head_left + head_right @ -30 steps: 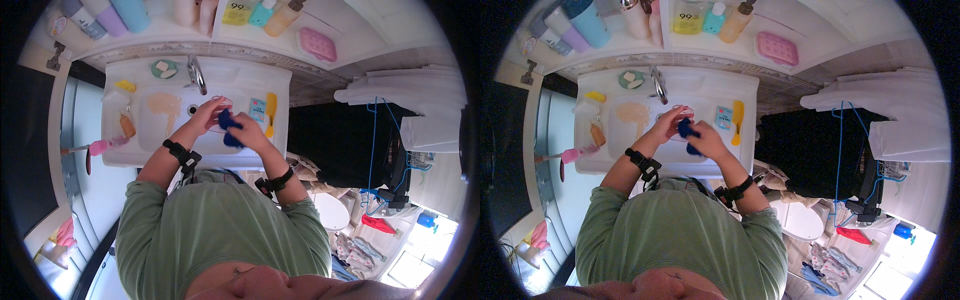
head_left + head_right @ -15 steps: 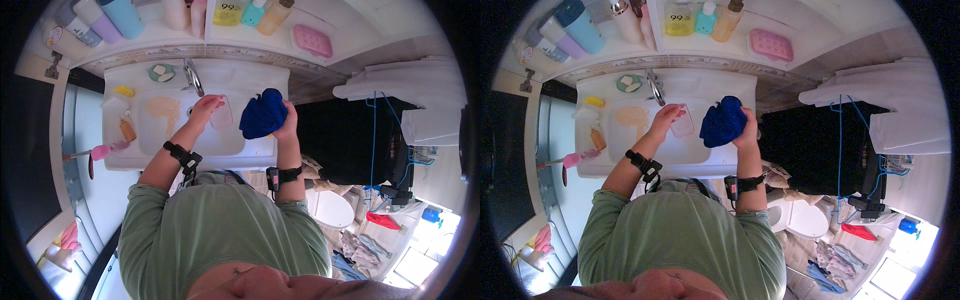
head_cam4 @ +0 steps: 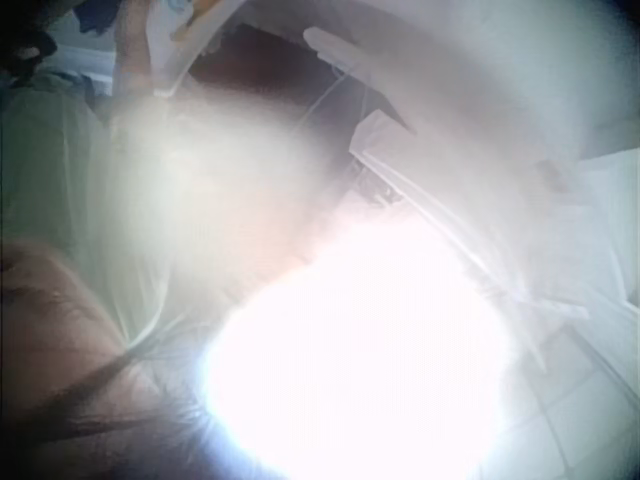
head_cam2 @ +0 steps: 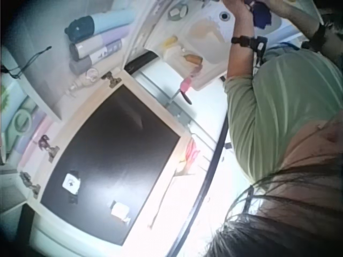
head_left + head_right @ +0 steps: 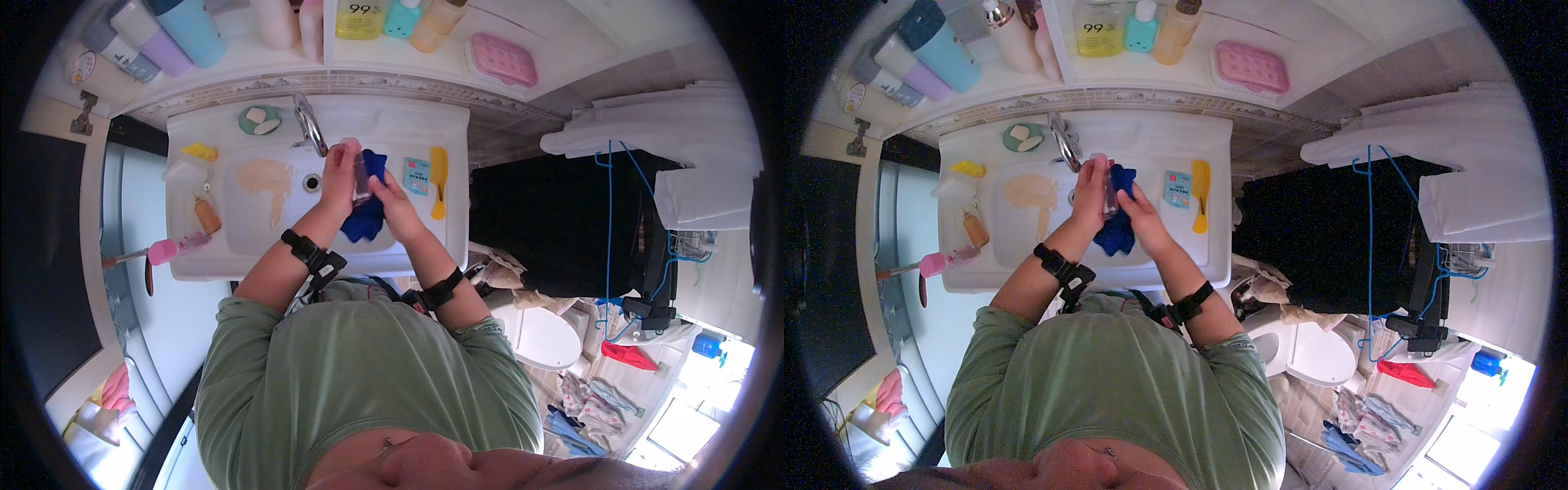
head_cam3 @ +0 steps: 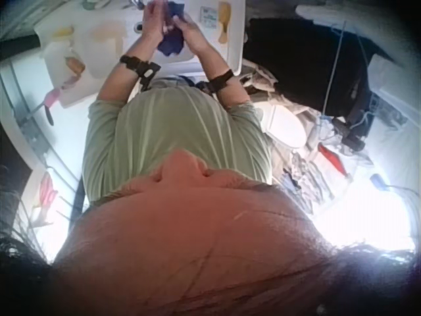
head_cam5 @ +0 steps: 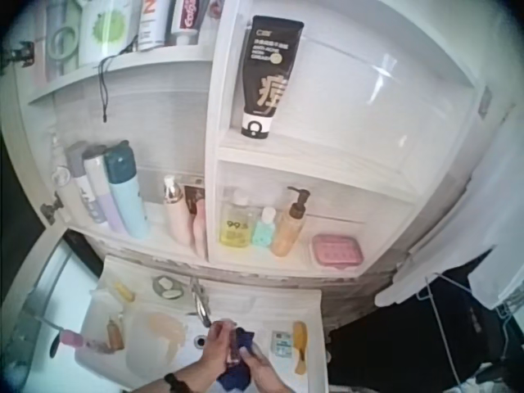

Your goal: The person wipes various bathroom items on the sink counter with a blue cloth. They handle a pink container, a small dish with soap, a yellow brush, and a white tube, wiping each item individually and placing them back on the counter or shelf.

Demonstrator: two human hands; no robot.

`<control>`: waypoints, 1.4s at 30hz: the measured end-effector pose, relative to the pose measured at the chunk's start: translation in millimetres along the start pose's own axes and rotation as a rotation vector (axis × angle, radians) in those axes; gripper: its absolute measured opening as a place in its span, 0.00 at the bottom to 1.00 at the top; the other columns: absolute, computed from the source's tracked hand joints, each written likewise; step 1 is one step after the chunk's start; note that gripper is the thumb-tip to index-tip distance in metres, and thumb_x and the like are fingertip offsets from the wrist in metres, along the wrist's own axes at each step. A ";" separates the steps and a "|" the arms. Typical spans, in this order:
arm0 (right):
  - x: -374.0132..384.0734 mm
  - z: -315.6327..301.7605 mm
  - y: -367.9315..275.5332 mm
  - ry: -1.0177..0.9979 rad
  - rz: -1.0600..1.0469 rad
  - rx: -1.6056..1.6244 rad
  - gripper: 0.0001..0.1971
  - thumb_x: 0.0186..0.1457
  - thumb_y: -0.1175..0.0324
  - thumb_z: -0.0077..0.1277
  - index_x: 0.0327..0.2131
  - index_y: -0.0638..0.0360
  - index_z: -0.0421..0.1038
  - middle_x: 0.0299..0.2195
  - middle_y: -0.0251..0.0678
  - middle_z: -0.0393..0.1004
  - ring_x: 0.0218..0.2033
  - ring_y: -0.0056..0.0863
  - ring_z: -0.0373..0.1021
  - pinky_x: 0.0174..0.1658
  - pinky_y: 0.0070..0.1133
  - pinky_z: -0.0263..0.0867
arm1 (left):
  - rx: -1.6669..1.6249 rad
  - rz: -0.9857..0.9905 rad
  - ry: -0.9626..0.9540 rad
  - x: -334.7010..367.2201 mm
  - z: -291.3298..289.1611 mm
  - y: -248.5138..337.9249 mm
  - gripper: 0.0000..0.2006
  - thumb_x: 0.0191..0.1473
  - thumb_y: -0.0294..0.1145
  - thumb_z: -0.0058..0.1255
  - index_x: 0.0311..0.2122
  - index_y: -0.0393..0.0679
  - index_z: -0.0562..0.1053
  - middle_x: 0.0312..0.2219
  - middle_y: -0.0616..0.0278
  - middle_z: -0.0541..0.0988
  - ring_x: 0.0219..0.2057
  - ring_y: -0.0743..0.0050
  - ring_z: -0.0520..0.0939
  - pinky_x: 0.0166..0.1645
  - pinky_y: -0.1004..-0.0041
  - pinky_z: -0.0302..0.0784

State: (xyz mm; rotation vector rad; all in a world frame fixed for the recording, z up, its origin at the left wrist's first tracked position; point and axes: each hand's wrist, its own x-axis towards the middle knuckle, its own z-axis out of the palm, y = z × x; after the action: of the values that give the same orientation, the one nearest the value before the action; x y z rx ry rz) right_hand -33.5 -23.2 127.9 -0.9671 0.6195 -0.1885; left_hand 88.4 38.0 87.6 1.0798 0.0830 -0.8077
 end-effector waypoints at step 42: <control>-49.6 -22.0 -25.3 0.334 -0.776 -1.118 0.26 0.57 0.64 0.58 0.56 0.63 0.65 0.45 0.54 0.69 0.42 0.59 0.71 0.43 0.36 0.70 | -0.424 -0.616 -0.716 -35.7 42.9 -2.8 0.34 0.65 0.65 0.34 0.63 0.47 0.63 0.64 0.50 0.65 0.64 0.55 0.68 0.68 0.55 0.62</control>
State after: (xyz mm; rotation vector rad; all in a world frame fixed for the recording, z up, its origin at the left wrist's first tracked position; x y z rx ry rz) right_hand -83.4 -32.5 159.7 -2.2784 0.6146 -0.7491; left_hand 47.7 22.2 122.4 0.3069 -0.0239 -1.6103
